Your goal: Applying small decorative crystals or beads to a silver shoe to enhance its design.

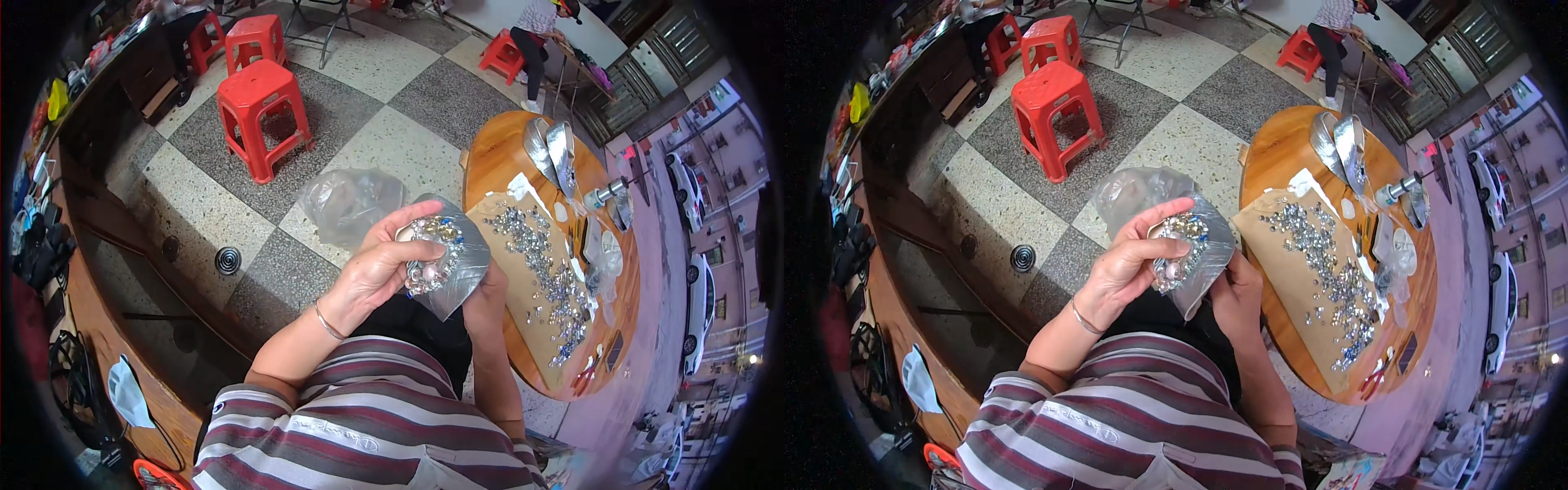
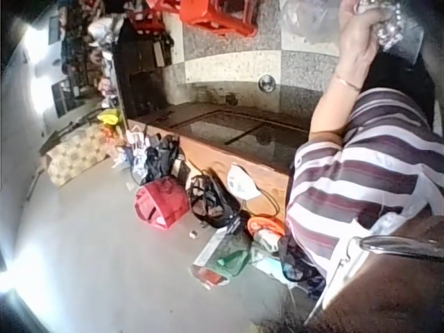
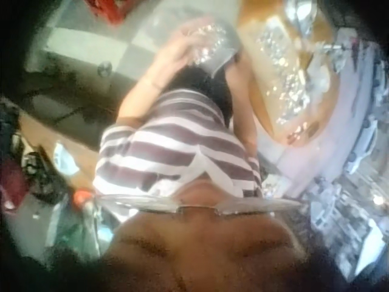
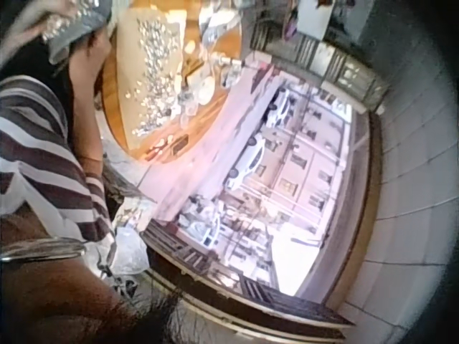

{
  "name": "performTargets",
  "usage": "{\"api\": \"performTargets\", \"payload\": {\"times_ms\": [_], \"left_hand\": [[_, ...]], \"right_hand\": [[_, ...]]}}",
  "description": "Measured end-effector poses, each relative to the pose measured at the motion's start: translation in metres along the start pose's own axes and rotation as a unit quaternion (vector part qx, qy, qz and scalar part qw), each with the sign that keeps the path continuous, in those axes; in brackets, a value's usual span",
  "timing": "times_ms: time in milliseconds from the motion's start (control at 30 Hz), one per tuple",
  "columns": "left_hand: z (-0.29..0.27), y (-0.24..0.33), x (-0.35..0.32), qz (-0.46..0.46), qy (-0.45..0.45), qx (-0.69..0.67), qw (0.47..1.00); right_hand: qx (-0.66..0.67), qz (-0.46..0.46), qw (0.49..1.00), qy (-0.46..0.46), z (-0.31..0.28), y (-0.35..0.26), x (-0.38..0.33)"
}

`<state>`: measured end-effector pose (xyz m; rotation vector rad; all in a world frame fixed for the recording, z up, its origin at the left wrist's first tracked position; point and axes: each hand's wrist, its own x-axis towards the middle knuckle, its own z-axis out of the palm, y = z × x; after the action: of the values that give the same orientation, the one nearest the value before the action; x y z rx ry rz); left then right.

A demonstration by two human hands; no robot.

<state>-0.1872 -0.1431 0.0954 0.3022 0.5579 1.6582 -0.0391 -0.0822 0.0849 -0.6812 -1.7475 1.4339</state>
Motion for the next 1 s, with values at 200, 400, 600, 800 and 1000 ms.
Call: {"api": "performTargets", "payload": {"times_ms": [200, 400, 600, 800, 1000], "left_hand": [[-0.013, 0.008, -0.006, 0.021, 0.014, 0.014, 1.000], [-0.023, 0.016, -0.010, 0.019, 0.006, -0.007, 1.000], [-0.029, 0.016, -0.012, 0.022, 0.005, 0.024, 0.999], [-0.027, 0.015, -0.013, 0.029, 0.012, 0.019, 0.999], [-0.025, 0.018, -0.014, -0.001, -0.019, -0.055, 0.998]], "right_hand": [[0.056, 0.006, 0.998, -0.025, 0.017, 0.011, 0.000], [0.154, 0.072, 0.984, -0.055, 0.020, 0.025, 0.002], [0.138, 0.050, 0.989, -0.035, 0.037, 0.019, 0.000], [0.143, 0.051, 0.988, -0.002, 0.043, 0.023, -0.004], [0.166, 0.081, 0.983, -0.016, 0.035, 0.022, -0.005]]}}
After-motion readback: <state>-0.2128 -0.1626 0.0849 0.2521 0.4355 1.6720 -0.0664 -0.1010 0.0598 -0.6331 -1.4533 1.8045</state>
